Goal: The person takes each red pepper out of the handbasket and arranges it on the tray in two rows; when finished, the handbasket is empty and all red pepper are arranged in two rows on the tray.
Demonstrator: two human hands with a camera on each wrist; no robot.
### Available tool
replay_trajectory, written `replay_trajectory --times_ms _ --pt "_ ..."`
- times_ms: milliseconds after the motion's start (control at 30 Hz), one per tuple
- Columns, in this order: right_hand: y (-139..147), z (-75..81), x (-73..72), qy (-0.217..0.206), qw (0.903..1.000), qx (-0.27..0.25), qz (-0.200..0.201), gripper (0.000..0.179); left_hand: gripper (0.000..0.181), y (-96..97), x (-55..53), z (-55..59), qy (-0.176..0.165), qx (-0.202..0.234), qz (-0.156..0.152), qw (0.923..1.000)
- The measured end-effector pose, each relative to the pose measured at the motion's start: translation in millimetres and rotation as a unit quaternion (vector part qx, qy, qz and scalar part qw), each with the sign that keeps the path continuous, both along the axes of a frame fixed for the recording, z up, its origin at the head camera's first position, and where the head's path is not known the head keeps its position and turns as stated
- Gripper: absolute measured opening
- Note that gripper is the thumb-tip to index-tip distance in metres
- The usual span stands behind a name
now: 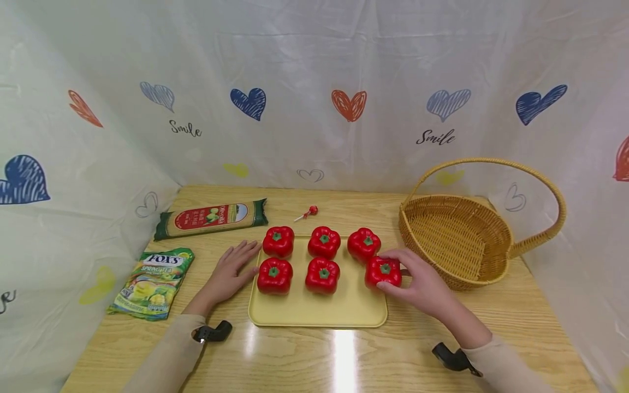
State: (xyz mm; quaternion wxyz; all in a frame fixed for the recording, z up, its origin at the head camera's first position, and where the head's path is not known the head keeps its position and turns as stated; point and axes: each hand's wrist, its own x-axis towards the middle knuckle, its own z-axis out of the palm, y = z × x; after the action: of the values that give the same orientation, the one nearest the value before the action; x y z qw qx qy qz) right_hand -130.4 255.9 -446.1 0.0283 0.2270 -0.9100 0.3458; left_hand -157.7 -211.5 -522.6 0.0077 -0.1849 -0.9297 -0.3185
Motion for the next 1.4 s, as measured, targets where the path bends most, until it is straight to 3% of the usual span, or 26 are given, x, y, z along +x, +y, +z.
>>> replay_trajectory --times_ms 167,700,967,1400 --pt "-7.6 -6.4 1.0 -0.014 0.9998 -0.008 0.007 0.053 0.06 0.3 0.2 -0.6 -0.001 -0.002 0.002 1.0" --pt "-25.1 -20.2 2.6 0.012 0.9995 -0.016 0.025 0.05 0.06 1.2 0.3 0.8 -0.001 0.0 0.003 1.0" --pt "-29.2 -21.2 3.1 -0.012 0.9996 -0.015 0.019 0.054 0.06 1.5 0.2 1.8 0.0 0.003 0.001 1.0" --pt "-28.9 -20.6 5.6 0.013 0.9997 0.001 0.018 0.06 0.06 0.2 -0.4 -0.5 0.001 0.002 0.0 1.0"
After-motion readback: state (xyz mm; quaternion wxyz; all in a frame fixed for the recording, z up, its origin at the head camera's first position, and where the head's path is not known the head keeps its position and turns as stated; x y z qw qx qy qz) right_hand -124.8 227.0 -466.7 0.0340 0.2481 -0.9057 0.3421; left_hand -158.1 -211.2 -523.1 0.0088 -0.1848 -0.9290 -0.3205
